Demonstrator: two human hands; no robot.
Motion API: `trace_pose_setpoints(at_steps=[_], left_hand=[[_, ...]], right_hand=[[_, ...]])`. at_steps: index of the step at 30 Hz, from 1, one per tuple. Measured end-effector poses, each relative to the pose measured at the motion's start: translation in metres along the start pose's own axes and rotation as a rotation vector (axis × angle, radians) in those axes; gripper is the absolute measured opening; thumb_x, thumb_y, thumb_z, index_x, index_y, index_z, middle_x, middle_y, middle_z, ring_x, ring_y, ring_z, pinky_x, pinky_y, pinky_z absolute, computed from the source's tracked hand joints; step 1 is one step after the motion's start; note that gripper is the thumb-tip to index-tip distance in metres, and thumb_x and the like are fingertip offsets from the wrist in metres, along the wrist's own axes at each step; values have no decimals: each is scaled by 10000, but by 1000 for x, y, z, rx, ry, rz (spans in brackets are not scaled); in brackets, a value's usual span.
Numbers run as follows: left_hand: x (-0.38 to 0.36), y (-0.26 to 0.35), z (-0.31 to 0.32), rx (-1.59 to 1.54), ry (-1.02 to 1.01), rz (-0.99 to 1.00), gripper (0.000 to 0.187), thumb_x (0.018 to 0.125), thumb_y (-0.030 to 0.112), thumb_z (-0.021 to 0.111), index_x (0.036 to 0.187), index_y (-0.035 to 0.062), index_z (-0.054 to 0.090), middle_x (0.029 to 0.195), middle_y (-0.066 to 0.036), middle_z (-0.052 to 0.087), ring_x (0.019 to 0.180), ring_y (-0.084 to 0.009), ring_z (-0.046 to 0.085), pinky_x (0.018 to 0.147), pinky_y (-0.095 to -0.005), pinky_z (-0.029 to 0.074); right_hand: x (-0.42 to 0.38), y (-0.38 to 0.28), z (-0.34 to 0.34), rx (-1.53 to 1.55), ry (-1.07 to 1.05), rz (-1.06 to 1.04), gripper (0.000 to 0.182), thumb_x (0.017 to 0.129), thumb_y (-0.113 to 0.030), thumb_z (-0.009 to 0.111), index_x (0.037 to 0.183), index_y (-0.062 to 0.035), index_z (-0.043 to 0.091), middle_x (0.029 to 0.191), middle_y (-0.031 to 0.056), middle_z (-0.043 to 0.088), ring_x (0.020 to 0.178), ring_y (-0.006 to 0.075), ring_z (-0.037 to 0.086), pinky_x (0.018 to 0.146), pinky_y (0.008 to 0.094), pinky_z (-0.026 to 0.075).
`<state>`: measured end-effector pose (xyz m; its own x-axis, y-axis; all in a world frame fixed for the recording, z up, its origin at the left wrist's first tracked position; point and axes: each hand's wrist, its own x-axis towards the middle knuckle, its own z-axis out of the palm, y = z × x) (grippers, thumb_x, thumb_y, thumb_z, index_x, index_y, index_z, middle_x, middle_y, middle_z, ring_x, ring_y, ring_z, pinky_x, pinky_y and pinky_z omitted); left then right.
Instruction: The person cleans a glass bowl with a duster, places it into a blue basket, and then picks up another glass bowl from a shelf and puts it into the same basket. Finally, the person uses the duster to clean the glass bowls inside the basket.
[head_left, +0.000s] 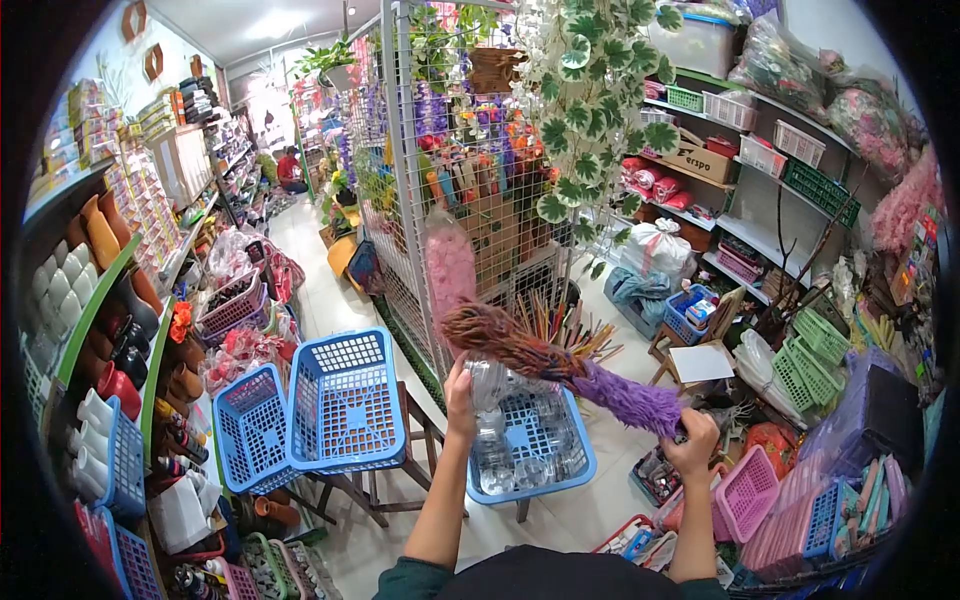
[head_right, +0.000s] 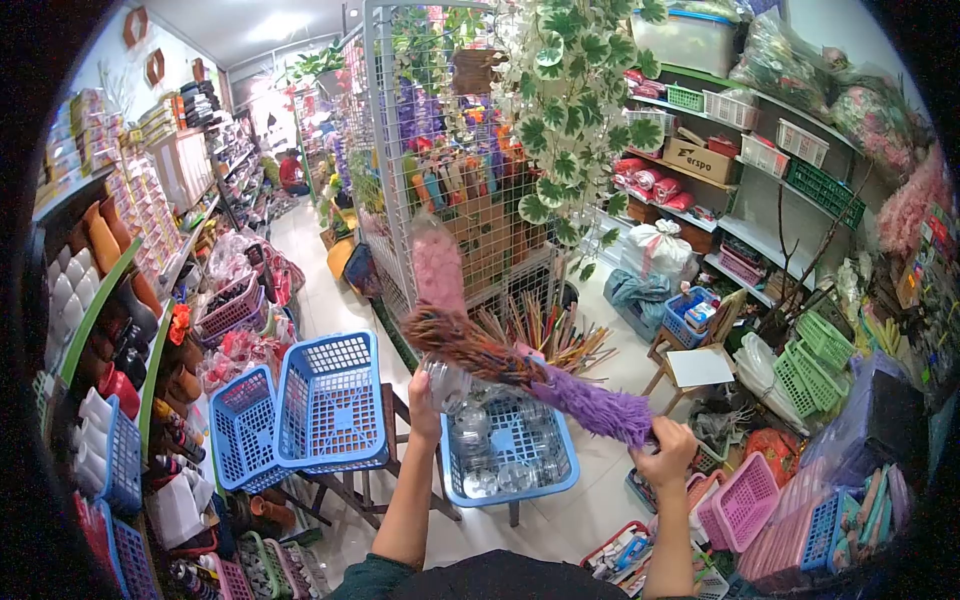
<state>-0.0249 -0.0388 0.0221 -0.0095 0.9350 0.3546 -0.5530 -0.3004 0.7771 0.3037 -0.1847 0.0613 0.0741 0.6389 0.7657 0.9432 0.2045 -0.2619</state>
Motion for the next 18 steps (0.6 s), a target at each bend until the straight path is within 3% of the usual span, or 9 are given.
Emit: trace_pose_setpoints(at_steps=[2, 5, 7, 12, 14, 15, 16, 18], left_hand=[[0, -2, 1, -7, 21, 29, 634, 856, 358, 479, 1318, -72, 413, 1199, -109, 545, 1082, -165, 515, 957, -266, 361], [-4, -5, -7, 82, -36, 107, 573, 895, 430, 414, 1278, 7, 470, 1157, -85, 585, 1032, -212, 575, 911, -342, 429], [-10, -2, -8, -318, -91, -72, 597, 889, 431, 409, 1290, -7, 464, 1246, -128, 549, 1115, -233, 542, 976, -346, 394], [-14, 14, 11, -273, 103, -156, 600, 884, 528, 394, 1200, 34, 523, 1112, -105, 608, 989, -286, 603, 874, -396, 471], [-12, 25, 3, -738, -210, -238, 566, 880, 540, 397, 1131, 57, 552, 1075, -92, 611, 968, -308, 605, 860, -458, 474], [-11, 31, 5, -864, -162, -281, 543, 872, 560, 402, 1067, 80, 564, 1032, -77, 604, 942, -329, 603, 777, -501, 500], [-9, 33, 7, -864, -164, -282, 543, 872, 560, 402, 1067, 80, 564, 1032, -77, 604, 942, -329, 603, 777, -501, 500], [-6, 34, 16, -696, -21, -299, 566, 852, 622, 398, 1073, 134, 580, 913, -67, 613, 883, -297, 575, 530, -376, 462]], right_hand=[[0, 0, 0, 24, -21, -6, 279, 567, -261, 691, 740, -68, 589, 666, 95, 567, 618, 303, 543, 588, 374, 379], [-2, 8, 3, 36, -50, 18, 276, 560, -246, 687, 744, -64, 592, 671, 98, 575, 619, 304, 546, 593, 372, 385], [-3, 12, 8, 25, -58, 43, 281, 555, -241, 688, 750, -61, 597, 675, 100, 580, 620, 304, 547, 597, 371, 388], [-4, 13, 18, 121, -19, 30, 319, 538, -248, 708, 781, -58, 628, 700, 105, 606, 638, 294, 564, 611, 367, 395], [-1, 13, 14, 111, -17, 26, 316, 536, -248, 709, 778, -59, 631, 698, 97, 609, 640, 290, 568, 610, 363, 396], [0, 12, 12, 96, -30, 33, 312, 539, -244, 707, 778, -60, 632, 698, 94, 610, 640, 289, 568, 609, 360, 396], [0, 12, 10, 79, -44, 42, 307, 541, -241, 706, 779, -61, 632, 698, 91, 610, 639, 287, 568, 608, 357, 396], [2, 5, 15, 119, -13, 44, 300, 544, -240, 706, 775, -63, 630, 692, 87, 607, 633, 286, 566, 604, 358, 395]])
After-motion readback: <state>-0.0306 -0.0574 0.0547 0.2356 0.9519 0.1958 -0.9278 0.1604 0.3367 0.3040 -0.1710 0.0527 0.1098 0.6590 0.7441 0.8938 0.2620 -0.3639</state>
